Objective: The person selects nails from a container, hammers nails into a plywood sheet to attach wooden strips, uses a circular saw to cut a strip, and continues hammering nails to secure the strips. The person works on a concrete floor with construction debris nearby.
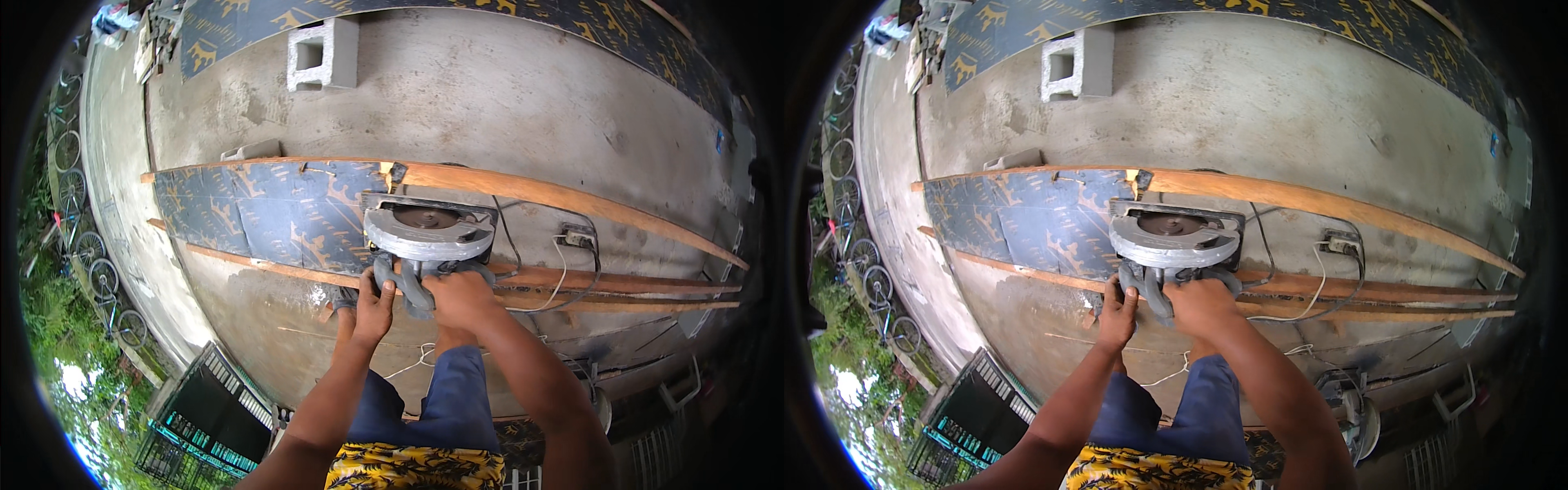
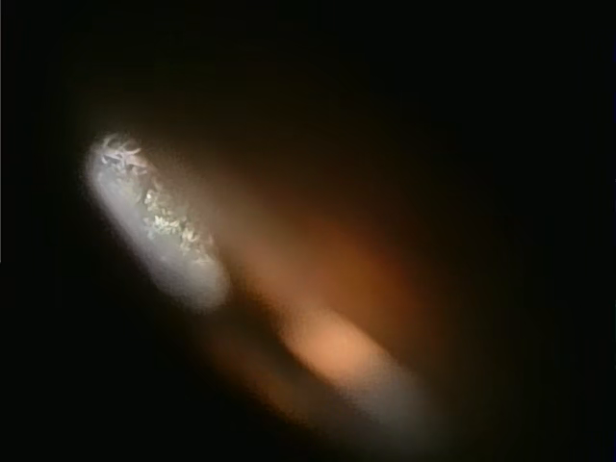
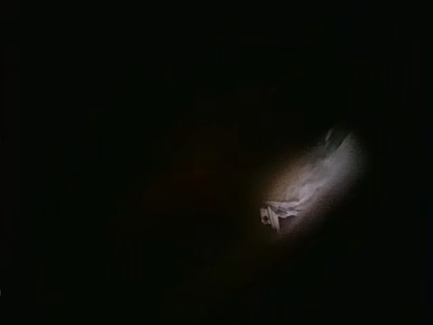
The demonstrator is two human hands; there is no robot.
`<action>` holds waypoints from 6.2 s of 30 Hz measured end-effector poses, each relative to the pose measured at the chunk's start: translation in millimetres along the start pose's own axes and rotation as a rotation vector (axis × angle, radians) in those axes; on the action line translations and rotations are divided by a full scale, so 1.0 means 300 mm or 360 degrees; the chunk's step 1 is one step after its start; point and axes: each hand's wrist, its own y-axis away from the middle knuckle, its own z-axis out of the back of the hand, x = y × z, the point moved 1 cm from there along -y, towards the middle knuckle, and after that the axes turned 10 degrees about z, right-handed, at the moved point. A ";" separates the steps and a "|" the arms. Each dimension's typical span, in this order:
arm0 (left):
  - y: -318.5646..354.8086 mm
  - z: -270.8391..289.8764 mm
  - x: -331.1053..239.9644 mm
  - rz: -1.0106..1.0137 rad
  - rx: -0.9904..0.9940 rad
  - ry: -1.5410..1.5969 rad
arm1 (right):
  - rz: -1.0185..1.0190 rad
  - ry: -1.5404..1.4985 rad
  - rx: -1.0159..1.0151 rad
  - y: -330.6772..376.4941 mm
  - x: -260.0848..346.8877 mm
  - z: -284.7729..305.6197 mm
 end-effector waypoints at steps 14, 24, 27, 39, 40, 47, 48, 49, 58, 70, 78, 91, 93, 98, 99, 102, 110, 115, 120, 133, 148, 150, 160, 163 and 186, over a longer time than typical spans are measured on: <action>-0.005 0.005 0.002 -0.0045 -0.0049 -0.0022 | -0.0019 0.0026 -0.0010 -0.014 -0.001 -0.019; -0.010 0.011 -0.016 -0.0142 0.0030 0.0010 | -0.0035 0.0039 -0.0145 -0.009 -0.007 -0.055; -0.020 0.013 0.013 -0.0225 -0.0033 -0.0010 | -0.0055 0.0057 -0.0116 -0.014 0.005 -0.051; -0.011 0.036 -0.015 -0.0107 0.0047 0.0100 | -0.0101 0.0088 -0.0142 -0.027 0.036 -0.056; -0.011 0.039 -0.015 -0.0115 0.0035 0.0105 | -0.0099 0.0087 -0.0156 -0.030 0.042 -0.054; -0.023 0.052 0.004 -0.0162 0.0013 0.0082 | -0.0119 0.0082 -0.0058 -0.039 0.064 -0.040; -0.021 0.055 -0.002 -0.0170 0.0008 0.0053 | -0.0119 0.0081 -0.0065 -0.040 0.067 -0.041; -0.023 0.060 -0.001 -0.0159 0.0013 0.0058 | -0.0115 0.0081 -0.0072 -0.042 0.070 -0.040; -0.034 0.084 0.011 -0.0088 0.0039 0.0077 | -0.0178 0.0080 -0.0001 -0.061 0.112 -0.021; -0.035 0.128 -0.016 -0.0017 0.0112 0.0083 | -0.0220 0.0101 0.0008 -0.083 0.140 -0.024; -0.044 0.127 -0.010 -0.0069 0.0125 0.0145 | -0.0242 0.0101 0.0033 -0.094 0.127 -0.031; -0.052 0.145 -0.010 -0.0098 0.0095 0.0099 | -0.0257 0.0104 0.0023 -0.111 0.139 -0.029; -0.054 0.152 -0.008 -0.0102 0.0090 0.0088 | -0.0236 0.0109 0.0046 -0.115 0.146 -0.026; -0.059 0.161 -0.001 -0.0114 0.0090 0.0106 | -0.0238 0.0119 0.0078 -0.122 0.151 -0.032; -0.059 0.163 -0.002 -0.0113 0.0092 0.0099 | -0.0250 0.0114 0.0092 -0.124 0.154 -0.030; -0.058 0.174 -0.002 -0.0120 0.0087 0.0112 | -0.0256 0.0118 0.0108 -0.132 0.167 -0.027; -0.059 0.198 -0.012 -0.0069 0.0124 0.0136 | -0.0278 0.0149 0.0090 -0.142 0.198 -0.027; -0.066 0.210 0.003 -0.0061 0.0126 0.0098 | -0.0264 0.0138 0.0063 -0.147 0.214 -0.024; -0.073 0.223 0.018 -0.0071 0.0139 0.0137 | -0.0271 0.0174 0.0081 -0.159 0.242 -0.012; -0.070 0.265 -0.016 -0.0060 0.0163 0.0104 | -0.0315 0.0171 0.0177 -0.188 0.280 0.005; -0.087 0.295 0.002 -0.0056 0.0159 0.0064 | -0.0331 0.0196 0.0165 -0.213 0.304 -0.002; -0.090 0.297 0.011 -0.0065 0.0157 0.0100 | -0.0332 0.0183 0.0171 -0.217 0.312 0.002; -0.099 0.321 0.013 -0.0019 0.0206 0.0113 | -0.0359 0.0191 0.0212 -0.237 0.338 0.012; -0.105 0.321 0.024 -0.0022 0.0215 0.0122 | -0.0358 0.0200 0.0217 -0.241 0.338 0.011; -0.112 0.336 0.026 -0.0079 0.0128 0.0029 | -0.0267 0.0165 0.0145 -0.255 0.293 -0.016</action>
